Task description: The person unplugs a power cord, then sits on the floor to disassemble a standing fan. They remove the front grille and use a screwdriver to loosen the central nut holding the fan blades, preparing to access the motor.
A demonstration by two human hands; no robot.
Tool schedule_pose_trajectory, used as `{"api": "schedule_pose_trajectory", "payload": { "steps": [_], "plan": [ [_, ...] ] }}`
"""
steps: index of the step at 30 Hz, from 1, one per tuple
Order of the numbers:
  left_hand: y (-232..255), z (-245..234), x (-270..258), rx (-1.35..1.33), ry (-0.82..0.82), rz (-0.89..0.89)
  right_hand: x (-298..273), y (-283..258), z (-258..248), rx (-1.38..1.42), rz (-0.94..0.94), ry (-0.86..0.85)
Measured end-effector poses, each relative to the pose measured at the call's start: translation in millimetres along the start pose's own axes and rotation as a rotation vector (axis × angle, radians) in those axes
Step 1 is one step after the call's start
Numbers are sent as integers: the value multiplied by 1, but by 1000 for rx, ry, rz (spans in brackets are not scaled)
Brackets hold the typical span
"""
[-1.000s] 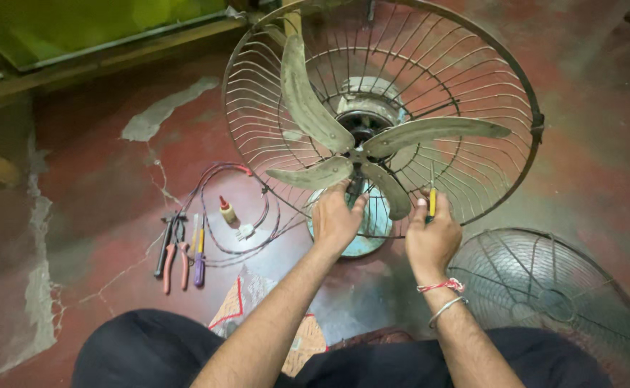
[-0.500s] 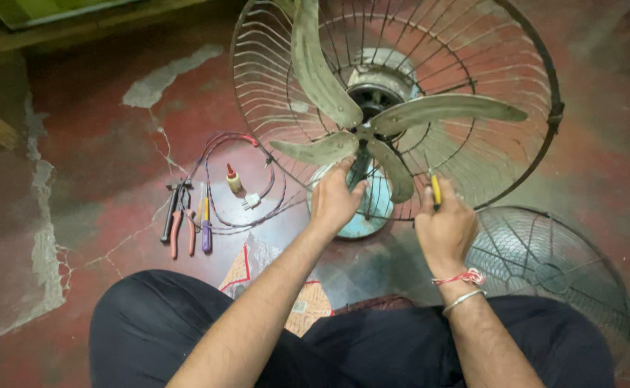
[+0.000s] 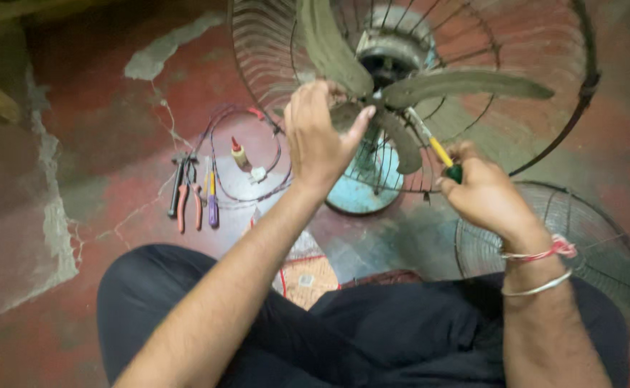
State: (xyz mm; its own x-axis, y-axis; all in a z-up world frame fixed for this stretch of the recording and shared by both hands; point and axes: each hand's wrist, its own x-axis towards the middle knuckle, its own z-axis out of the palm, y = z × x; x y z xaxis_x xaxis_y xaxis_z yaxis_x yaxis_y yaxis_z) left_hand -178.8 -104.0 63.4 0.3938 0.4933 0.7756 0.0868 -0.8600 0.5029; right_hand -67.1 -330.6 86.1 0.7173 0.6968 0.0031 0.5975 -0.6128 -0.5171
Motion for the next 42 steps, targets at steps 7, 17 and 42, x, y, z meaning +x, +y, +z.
{"api": "schedule_pose_trajectory", "payload": {
  "steps": [7,17,42],
  "plan": [
    [-25,10,-4,-210,-184,-73,-6,-7,-26,33,57,32],
    [-35,35,1,-365,-198,-246,31,-45,-60,-266,159,34],
    [-31,29,-13,-560,-280,-284,8,-33,-48,189,-67,206]
  ]
}}
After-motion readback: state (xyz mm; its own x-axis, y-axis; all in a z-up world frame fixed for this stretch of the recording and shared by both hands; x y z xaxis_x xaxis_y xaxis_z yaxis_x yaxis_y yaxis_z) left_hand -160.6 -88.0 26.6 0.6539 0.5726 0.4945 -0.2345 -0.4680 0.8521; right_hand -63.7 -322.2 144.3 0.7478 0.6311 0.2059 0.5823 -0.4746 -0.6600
